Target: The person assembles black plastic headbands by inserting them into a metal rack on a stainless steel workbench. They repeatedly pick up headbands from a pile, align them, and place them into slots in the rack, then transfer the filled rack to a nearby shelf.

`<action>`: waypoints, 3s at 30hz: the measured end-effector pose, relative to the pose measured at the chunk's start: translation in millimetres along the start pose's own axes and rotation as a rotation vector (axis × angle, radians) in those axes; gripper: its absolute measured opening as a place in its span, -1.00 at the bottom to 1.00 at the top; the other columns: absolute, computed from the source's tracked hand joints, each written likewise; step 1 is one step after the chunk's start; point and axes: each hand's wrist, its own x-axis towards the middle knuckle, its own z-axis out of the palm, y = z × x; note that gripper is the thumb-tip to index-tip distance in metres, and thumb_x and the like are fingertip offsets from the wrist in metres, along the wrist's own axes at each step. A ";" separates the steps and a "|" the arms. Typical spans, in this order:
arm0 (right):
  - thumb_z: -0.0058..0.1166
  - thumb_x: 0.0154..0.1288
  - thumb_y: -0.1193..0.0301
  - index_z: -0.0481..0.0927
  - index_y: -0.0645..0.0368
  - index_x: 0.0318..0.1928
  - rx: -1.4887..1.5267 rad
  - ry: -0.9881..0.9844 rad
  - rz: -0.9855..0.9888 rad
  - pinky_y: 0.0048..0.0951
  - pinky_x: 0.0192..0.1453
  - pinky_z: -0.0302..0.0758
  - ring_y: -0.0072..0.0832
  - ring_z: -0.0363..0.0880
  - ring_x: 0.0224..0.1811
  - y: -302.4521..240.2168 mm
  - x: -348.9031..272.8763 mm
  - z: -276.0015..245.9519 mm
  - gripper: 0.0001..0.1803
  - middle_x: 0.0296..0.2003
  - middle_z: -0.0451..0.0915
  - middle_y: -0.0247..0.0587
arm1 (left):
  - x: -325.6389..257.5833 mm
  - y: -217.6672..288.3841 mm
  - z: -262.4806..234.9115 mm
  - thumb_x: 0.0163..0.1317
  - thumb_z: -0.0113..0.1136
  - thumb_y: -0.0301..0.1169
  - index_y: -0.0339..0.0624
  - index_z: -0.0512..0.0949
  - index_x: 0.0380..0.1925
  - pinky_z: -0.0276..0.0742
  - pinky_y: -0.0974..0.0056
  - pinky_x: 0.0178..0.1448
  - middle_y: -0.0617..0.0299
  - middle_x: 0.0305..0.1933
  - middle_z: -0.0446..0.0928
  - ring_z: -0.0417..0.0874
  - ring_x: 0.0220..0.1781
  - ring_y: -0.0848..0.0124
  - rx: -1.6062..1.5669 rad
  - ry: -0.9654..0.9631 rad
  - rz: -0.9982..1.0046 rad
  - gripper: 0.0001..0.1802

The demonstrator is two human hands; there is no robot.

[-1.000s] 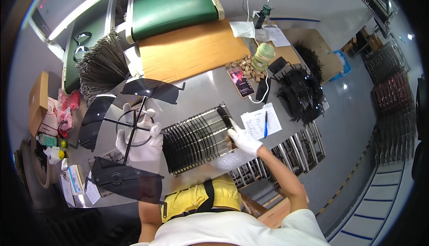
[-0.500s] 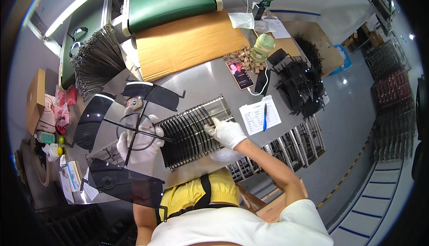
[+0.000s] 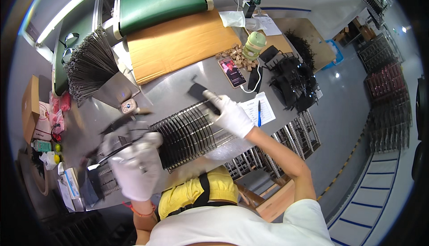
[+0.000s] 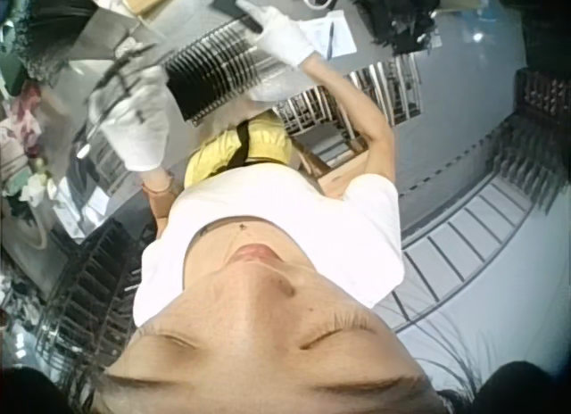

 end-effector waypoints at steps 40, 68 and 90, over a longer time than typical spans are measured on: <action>-0.10 0.26 0.47 0.38 0.38 -0.25 -0.319 -0.532 -0.256 -0.06 -0.15 0.66 0.17 0.66 -0.25 72.7 -34.6 67.6 -0.83 0.07 0.32 0.79 | -12.9 46.3 -6.3 0.48 -0.15 -0.15 -0.35 -0.06 0.45 0.50 0.40 -0.74 0.02 -0.30 0.35 0.49 -0.70 0.41 -0.296 -0.428 -0.086 -0.29; -0.36 0.54 -0.02 0.35 0.25 0.25 0.256 -0.502 0.285 -0.11 0.23 0.40 0.08 0.54 0.12 62.5 -20.6 49.2 -0.39 0.06 0.56 0.28 | 30.3 7.3 -26.0 0.42 -0.39 0.27 -0.20 0.52 0.04 0.19 0.17 0.36 0.30 0.01 0.70 0.60 0.18 0.28 1.968 0.127 1.635 -0.22; 0.30 -0.05 0.31 0.52 -0.03 0.26 -0.186 -0.043 -0.403 -0.21 -0.21 0.58 -0.14 0.59 -0.29 -65.1 -28.6 -11.9 -0.27 -0.10 0.55 0.08 | 31.1 -49.1 -30.6 -0.14 0.27 -0.63 -0.08 0.32 0.03 0.50 0.18 -0.01 0.01 0.01 0.31 0.42 0.02 0.14 1.714 -0.830 1.050 -0.35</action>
